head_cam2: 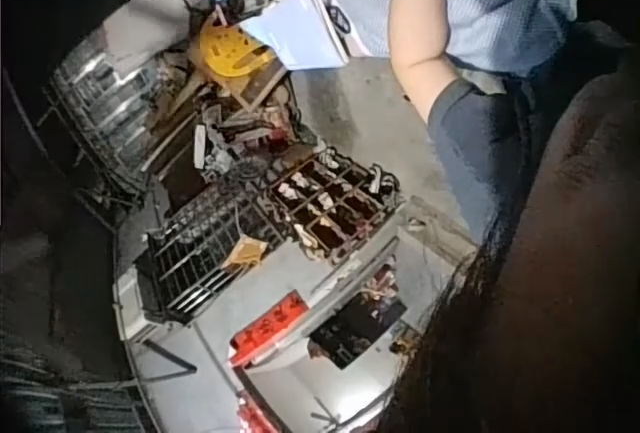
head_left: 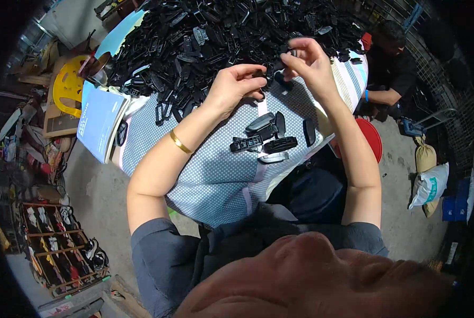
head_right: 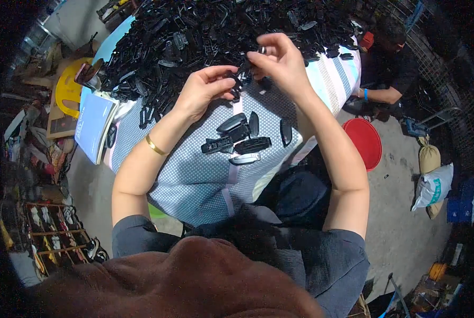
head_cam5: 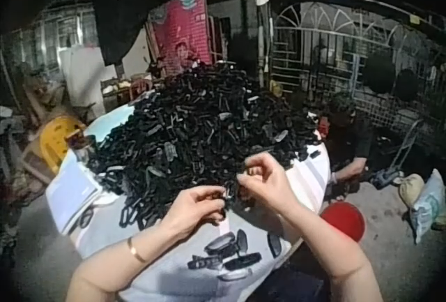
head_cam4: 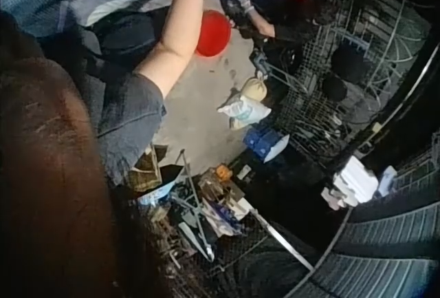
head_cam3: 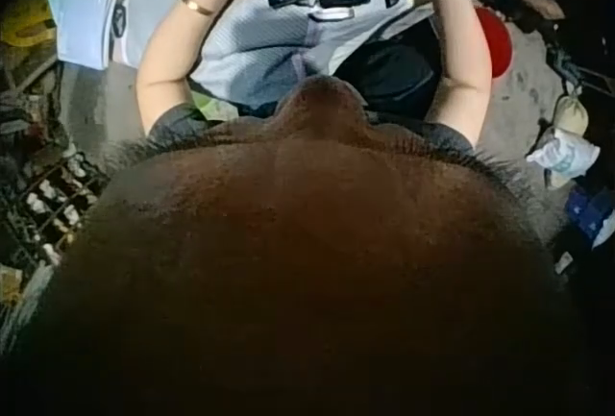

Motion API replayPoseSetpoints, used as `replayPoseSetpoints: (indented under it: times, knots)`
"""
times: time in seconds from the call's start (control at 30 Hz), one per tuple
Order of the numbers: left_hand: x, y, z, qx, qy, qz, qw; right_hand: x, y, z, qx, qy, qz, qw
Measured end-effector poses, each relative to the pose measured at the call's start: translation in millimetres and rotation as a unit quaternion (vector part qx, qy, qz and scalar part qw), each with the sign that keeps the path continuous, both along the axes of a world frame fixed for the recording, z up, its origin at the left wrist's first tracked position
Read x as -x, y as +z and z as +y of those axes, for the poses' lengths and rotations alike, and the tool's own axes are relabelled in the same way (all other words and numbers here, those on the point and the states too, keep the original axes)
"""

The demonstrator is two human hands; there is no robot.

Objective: Inspecting and sorting small black plastic components from a pile into separate groups on a table.

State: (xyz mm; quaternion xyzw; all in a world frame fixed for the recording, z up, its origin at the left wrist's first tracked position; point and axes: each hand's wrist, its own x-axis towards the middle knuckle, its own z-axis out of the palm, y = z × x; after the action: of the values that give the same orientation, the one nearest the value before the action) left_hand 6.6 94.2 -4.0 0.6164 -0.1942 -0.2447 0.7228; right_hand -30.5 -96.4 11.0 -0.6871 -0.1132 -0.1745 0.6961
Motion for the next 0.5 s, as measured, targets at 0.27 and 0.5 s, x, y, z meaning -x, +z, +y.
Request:
replayPoseSetpoints:
  times: [0.27,0.5]
  knots:
    - [6,3,1,0.005,0.062,-0.126,0.990,14,-6,22,0.064,0.026,0.125,0.990]
    - [2,1,5,-0.003,0.072,-0.211,0.975,16,-12,22,0.002,0.059,0.114,0.992]
